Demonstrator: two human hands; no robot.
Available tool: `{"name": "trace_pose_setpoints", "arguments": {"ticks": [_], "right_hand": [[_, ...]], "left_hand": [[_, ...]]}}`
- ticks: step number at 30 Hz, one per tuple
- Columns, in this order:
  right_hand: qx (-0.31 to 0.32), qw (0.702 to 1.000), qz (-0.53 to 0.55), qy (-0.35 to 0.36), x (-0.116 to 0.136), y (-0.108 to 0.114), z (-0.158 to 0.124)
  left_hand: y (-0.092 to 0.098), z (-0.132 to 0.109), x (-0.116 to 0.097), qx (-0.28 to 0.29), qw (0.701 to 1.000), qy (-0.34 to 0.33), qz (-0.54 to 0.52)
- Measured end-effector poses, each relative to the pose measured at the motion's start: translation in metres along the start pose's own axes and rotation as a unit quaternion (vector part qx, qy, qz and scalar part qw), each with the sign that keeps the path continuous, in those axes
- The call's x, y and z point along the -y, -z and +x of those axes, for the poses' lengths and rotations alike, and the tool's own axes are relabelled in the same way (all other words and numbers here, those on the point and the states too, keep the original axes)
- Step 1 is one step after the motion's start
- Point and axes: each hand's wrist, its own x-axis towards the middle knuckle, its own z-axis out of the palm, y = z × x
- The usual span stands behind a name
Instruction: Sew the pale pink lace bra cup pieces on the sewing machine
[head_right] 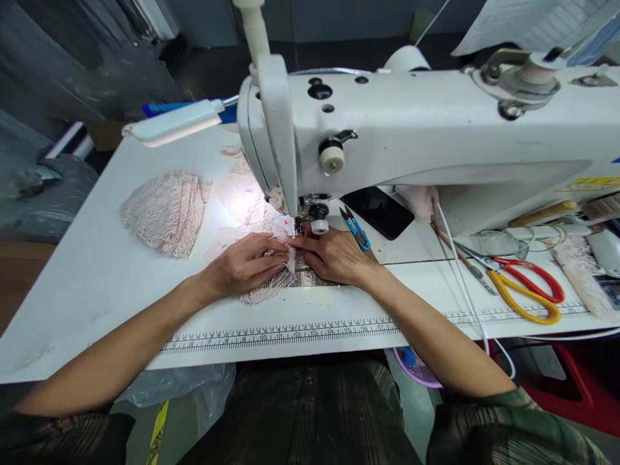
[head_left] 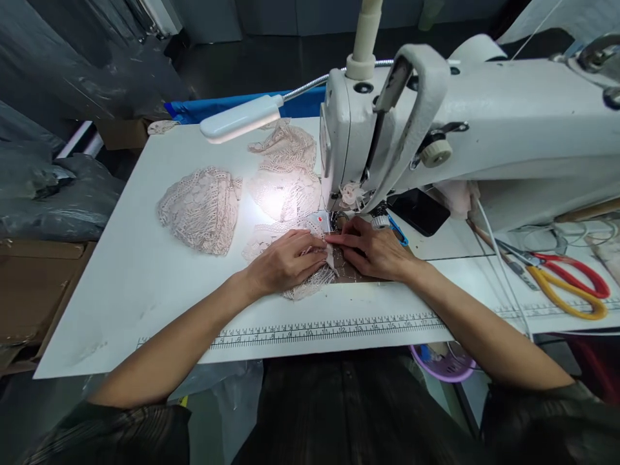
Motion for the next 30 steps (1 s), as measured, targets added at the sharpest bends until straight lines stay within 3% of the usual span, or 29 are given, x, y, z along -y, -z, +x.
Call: {"name": "trace_pose_setpoints", "arguments": {"ticks": [7,13,22,30], "right_hand": [[0.008,0.997,-0.08,0.017,0.001,-0.003,0.001],[-0.03,0.996,-0.083,0.032,0.003,-0.006,0.001],[-0.062,0.997,0.046,-0.015,-0.002,-0.003,-0.006],[-0.077,0.993,0.086,0.014,-0.005,-0.006,-0.014]], "left_hand": [[-0.003,0.001,0.003,-0.021,0.999,-0.026,0.016],[-0.003,0.001,0.005,-0.018,0.999,-0.037,0.015],[-0.003,0.001,0.004,0.004,0.999,-0.034,0.017],[-0.005,0.001,0.003,-0.02,0.999,-0.035,0.021]]}}
